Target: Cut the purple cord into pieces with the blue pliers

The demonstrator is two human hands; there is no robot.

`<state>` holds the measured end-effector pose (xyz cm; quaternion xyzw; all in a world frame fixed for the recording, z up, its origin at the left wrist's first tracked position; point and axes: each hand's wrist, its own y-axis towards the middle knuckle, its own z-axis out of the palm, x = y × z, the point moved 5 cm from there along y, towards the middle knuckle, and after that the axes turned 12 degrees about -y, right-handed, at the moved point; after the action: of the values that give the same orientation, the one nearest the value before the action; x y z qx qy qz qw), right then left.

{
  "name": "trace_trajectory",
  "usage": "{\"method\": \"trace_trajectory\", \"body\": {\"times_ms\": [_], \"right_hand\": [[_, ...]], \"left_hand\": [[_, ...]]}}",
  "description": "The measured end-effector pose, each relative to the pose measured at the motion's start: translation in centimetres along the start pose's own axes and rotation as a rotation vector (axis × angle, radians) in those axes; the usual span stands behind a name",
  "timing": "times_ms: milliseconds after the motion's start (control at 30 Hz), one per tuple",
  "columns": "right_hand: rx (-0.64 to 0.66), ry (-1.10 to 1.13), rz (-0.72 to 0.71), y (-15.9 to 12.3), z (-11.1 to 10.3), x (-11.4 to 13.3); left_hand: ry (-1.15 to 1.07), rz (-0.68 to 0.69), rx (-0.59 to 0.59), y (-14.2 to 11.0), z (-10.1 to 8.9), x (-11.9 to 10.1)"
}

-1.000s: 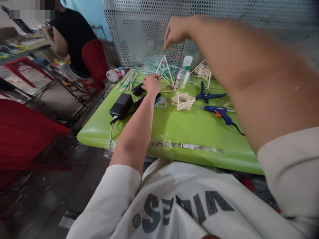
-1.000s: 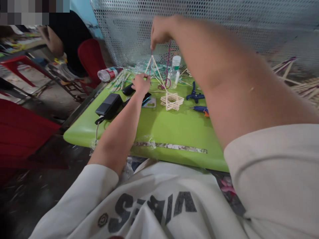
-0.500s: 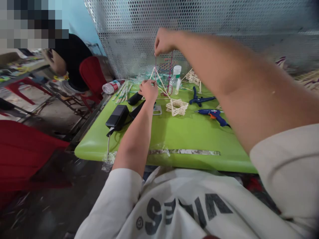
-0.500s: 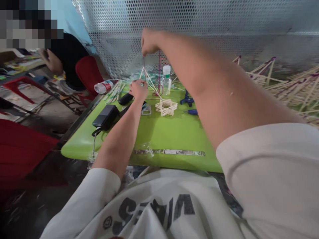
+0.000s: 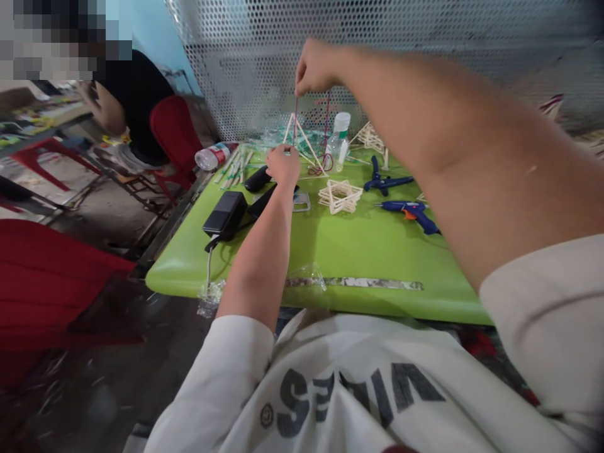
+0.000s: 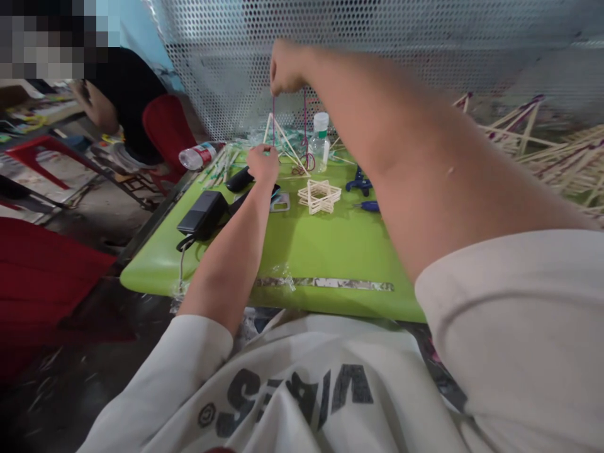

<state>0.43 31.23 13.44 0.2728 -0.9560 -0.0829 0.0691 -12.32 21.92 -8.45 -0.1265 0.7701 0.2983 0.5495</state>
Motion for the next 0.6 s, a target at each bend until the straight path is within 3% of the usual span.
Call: {"method": "trace_trajectory", "body": {"times_ms": [200,333,467,600], "right_hand": [[-0.013,0.057,0.027,-1.6,-1.9,-0.1],[-0.045,0.106,-0.014,-4.2,-4.6,0.2],[-0.094,0.155,-0.107,-7.8,-9.0,1.2],[-0.162,0.168,-0.238,-12.1,-15.3,2.5]], "left_hand": [[-0.158,0.196,-0.097,0.2,-0.8,-1.1],[-0.353,0.252,-0.135,1.9,-1.1,-3.9],[-0.572,0.347,-0.059,3.6,-2.2,-10.4],[-0.658,0.536,0.004,2.1,-6.1,-18.0]]}}
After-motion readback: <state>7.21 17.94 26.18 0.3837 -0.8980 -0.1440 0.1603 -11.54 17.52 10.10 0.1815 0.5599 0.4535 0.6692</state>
